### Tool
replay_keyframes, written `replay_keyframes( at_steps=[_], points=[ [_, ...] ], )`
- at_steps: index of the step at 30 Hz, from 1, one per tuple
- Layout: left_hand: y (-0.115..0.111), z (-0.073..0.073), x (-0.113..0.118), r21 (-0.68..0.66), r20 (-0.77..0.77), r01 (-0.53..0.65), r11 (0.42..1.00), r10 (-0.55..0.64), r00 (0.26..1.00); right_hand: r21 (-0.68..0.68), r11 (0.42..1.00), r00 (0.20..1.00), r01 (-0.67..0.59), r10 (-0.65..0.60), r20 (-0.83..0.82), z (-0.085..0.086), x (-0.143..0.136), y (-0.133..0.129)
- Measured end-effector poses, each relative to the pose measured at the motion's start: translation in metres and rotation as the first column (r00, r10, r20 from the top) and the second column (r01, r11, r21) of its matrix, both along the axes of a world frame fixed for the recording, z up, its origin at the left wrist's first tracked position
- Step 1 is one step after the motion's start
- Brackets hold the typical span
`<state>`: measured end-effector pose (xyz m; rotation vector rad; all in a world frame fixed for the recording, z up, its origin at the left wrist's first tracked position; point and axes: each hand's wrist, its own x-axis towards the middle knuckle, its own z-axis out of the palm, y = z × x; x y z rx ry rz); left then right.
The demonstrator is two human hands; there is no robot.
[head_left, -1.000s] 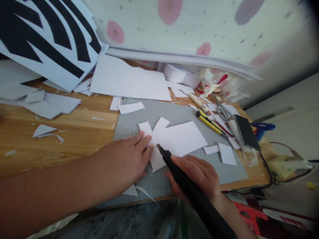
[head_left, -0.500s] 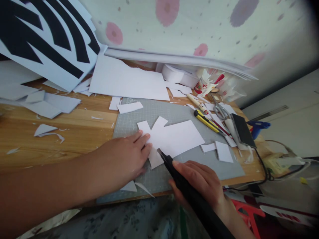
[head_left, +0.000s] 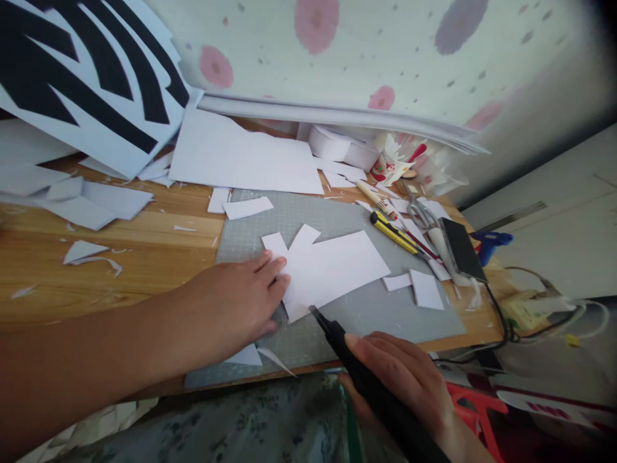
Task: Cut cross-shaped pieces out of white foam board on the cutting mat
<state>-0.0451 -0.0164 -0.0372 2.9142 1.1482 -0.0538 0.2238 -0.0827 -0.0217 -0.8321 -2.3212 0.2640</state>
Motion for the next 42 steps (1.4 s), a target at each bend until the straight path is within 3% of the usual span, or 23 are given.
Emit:
replay_keyframes(
  at_steps=[6, 11, 20, 33, 42],
  points=[
    [0.001, -0.001, -0.002, 0.047, 0.007, 0.034, 0.998, -0.034, 0.999, 0.069, 0.993, 0.994, 0.098, -0.101, 0.041, 0.000, 0.012, -0.010],
    [0.001, 0.000, -0.001, 0.025, -0.002, 0.021, 0.999, -0.021, 1.000, 0.116, 0.968, 0.974, 0.222, -0.215, -0.076, 0.007, 0.007, -0.001],
    [0.000, -0.004, 0.002, 0.002, -0.027, 0.029, 1.000, -0.029, 0.999, 0.006, 0.989, 0.985, 0.151, -0.150, -0.081, -0.012, -0.025, 0.040],
    [-0.003, 0.000, 0.004, -0.047, -0.056, 0.005, 0.999, -0.008, 0.998, -0.013, 0.991, 0.987, 0.136, -0.136, -0.080, -0.014, -0.030, 0.045],
    [-0.003, -0.004, 0.003, 0.005, -0.007, 0.025, 1.000, -0.025, 1.000, -0.115, 0.985, 0.981, 0.126, -0.141, -0.134, -0.008, -0.037, 0.051]
  ],
)
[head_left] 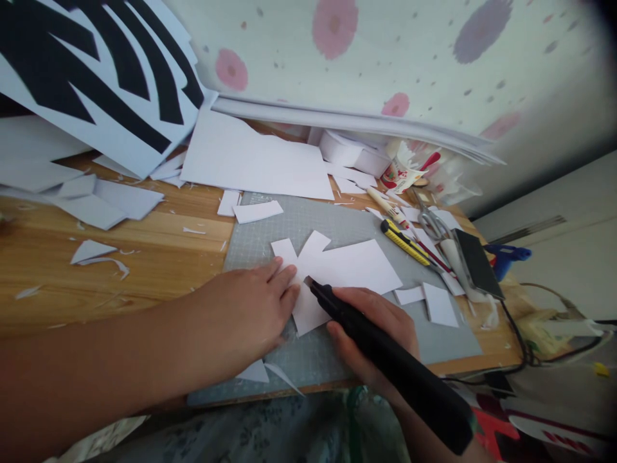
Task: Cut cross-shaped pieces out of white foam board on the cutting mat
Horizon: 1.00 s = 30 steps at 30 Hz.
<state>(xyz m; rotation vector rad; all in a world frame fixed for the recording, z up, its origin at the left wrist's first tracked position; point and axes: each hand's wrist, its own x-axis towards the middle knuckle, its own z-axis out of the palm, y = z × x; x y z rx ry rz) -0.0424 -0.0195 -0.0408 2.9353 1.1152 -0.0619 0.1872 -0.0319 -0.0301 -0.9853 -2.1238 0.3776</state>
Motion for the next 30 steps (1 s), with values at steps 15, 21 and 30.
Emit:
replay_keyframes(
  at_steps=[15, 21, 30],
  points=[
    [0.001, 0.003, 0.003, -0.051, -0.019, -0.042, 0.998, 0.041, 0.999, 0.073, 0.997, 0.999, 0.022, -0.024, 0.028, 0.003, -0.010, 0.000],
    [0.001, -0.004, 0.000, -0.040, 0.008, -0.038, 0.998, 0.038, 0.999, 0.078, 0.996, 0.995, -0.049, 0.041, 0.093, 0.011, -0.011, -0.005],
    [0.002, -0.003, -0.004, -0.014, 0.008, -0.037, 0.999, 0.038, 0.999, -0.019, 0.996, 0.989, -0.088, 0.090, 0.116, 0.018, 0.000, -0.019]
  ],
)
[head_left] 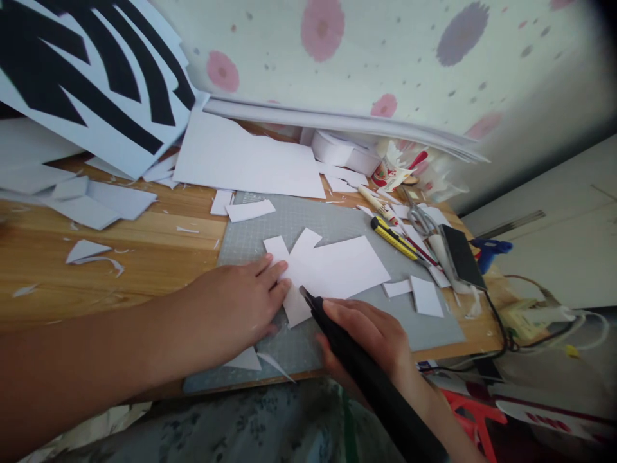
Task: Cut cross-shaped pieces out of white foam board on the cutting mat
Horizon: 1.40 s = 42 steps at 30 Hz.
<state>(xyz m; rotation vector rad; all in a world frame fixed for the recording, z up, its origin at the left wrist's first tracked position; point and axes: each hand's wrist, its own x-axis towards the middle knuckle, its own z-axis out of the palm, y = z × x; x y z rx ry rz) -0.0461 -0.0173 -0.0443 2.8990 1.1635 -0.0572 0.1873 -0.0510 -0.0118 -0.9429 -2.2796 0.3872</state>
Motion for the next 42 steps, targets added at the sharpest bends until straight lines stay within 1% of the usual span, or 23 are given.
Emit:
replay_keyframes(
  at_steps=[4, 9, 17, 20, 24, 27, 29, 31, 34, 38, 42],
  points=[
    [0.000, 0.003, -0.002, 0.054, 0.042, 0.013, 0.998, -0.015, 0.999, 0.001, 1.000, 1.000, 0.001, -0.001, -0.007, -0.005, 0.008, -0.012],
    [0.001, 0.000, -0.004, 0.083, 0.070, 0.028, 0.996, -0.033, 0.997, 0.009, 0.999, 0.999, 0.046, -0.046, -0.007, -0.016, 0.019, -0.027],
    [0.004, -0.005, -0.009, 0.126, 0.112, 0.051, 0.991, -0.066, 0.991, 0.142, 0.988, 0.998, 0.056, -0.054, -0.016, -0.019, 0.022, -0.036],
    [0.006, -0.003, -0.009, 0.126, 0.105, 0.065, 0.990, -0.078, 0.991, 0.235, 0.970, 0.998, 0.063, -0.060, -0.023, -0.029, 0.023, -0.037],
    [0.008, 0.000, -0.007, 0.106, 0.091, 0.055, 0.993, -0.065, 0.994, 0.381, 0.921, 0.996, 0.084, -0.070, -0.051, -0.049, 0.022, -0.037],
    [0.009, 0.005, -0.006, 0.107, 0.073, 0.048, 0.993, -0.056, 0.996, 0.427, 0.898, 0.993, 0.104, -0.071, -0.092, -0.059, 0.021, -0.036],
    [0.011, 0.010, -0.007, 0.107, 0.075, 0.019, 0.994, -0.028, 0.997, 0.432, 0.893, 0.991, 0.123, -0.085, -0.106, -0.062, 0.022, -0.037],
    [0.012, 0.014, -0.008, 0.106, 0.086, -0.022, 0.994, 0.013, 0.996, 0.425, 0.892, 0.986, 0.155, -0.117, -0.115, -0.062, 0.022, -0.038],
    [0.015, 0.017, -0.008, 0.125, 0.094, -0.076, 0.989, 0.064, 0.993, 0.392, 0.898, 0.978, 0.199, -0.157, -0.137, -0.057, 0.023, -0.038],
    [0.017, 0.014, -0.007, 0.114, 0.120, -0.128, 0.985, 0.114, 0.986, 0.379, 0.912, 0.984, 0.156, -0.109, -0.142, -0.045, 0.024, -0.036],
    [0.022, 0.011, -0.007, 0.086, 0.201, -0.136, 0.987, 0.116, 0.973, 0.341, 0.930, 0.989, 0.134, -0.102, -0.111, -0.032, 0.035, -0.042]
  ],
)
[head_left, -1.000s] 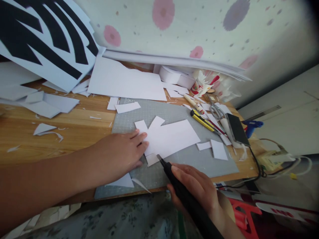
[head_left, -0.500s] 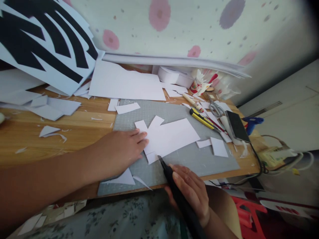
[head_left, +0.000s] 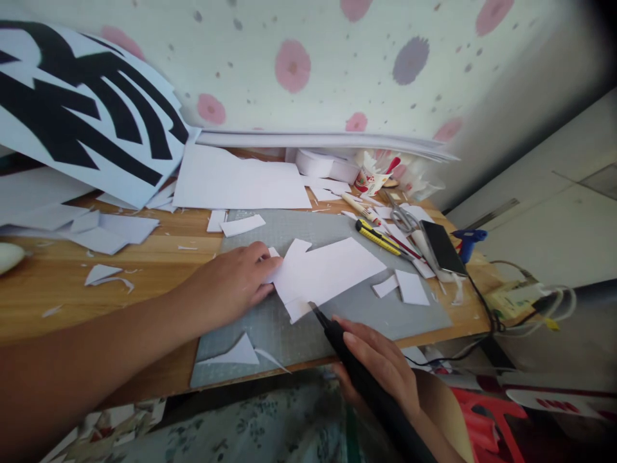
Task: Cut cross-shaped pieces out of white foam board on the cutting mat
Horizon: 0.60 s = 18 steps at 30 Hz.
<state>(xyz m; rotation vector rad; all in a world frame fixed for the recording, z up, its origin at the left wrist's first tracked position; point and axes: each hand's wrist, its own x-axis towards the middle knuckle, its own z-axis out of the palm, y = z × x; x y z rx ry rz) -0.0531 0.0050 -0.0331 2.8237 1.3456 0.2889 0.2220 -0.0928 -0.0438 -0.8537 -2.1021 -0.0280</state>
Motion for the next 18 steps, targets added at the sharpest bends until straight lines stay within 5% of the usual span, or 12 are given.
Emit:
replay_keyframes(
  at_steps=[6, 13, 16, 18],
  points=[
    [0.013, 0.001, -0.007, 0.237, 0.183, 0.027, 0.971, -0.072, 0.981, 0.036, 0.999, 0.999, 0.041, -0.042, 0.034, 0.006, 0.027, 0.002],
    [0.009, 0.016, -0.006, 0.420, 0.351, -0.038, 0.907, -0.124, 0.928, -0.134, 0.974, 0.878, 0.183, -0.100, 0.469, 0.000, 0.017, 0.058],
    [0.006, 0.016, -0.005, 0.439, 0.410, -0.074, 0.895, -0.127, 0.903, -0.179, 0.968, 0.899, 0.176, -0.084, 0.431, -0.003, 0.012, 0.071],
    [0.005, 0.015, -0.004, 0.443, 0.450, -0.089, 0.892, -0.135, 0.883, -0.224, 0.969, 0.965, 0.107, -0.047, 0.257, 0.000, 0.008, 0.072]
  ],
)
